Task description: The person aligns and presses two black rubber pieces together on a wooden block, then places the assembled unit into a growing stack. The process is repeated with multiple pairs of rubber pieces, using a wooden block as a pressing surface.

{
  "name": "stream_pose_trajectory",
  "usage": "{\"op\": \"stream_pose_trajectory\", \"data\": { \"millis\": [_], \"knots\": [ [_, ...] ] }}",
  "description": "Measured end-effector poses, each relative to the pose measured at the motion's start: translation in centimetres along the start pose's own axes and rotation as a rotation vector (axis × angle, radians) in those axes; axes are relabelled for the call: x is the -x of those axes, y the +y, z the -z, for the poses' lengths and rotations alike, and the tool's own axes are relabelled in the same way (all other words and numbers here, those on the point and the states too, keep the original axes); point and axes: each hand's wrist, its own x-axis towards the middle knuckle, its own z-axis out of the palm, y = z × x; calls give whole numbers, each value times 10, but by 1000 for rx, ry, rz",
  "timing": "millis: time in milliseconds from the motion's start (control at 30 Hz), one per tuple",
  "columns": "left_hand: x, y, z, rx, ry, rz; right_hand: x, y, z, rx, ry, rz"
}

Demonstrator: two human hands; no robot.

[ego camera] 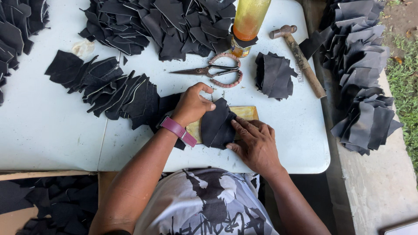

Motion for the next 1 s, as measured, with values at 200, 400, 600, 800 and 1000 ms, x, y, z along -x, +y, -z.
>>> {"op": "stream_pose_trajectory", "data": {
  "millis": [200, 400, 600, 800, 1000],
  "knots": [
    [-1, -2, -2, 35, 49, -18, 1, 0, 1, -27, 16, 0],
    [-1, -1, -5, 35, 99, -9, 0, -1, -2, 7, 34, -7],
    [9, 8, -4, -32, 73, -48, 2, -2, -1, -5, 36, -2],
    [19, 24, 0, -253, 35, -87, 2, -2, -4, -6, 43, 100],
    [31, 27, -1, -672, 39, -190, 6, -14, -10, -33, 15, 26]
  ]
}}
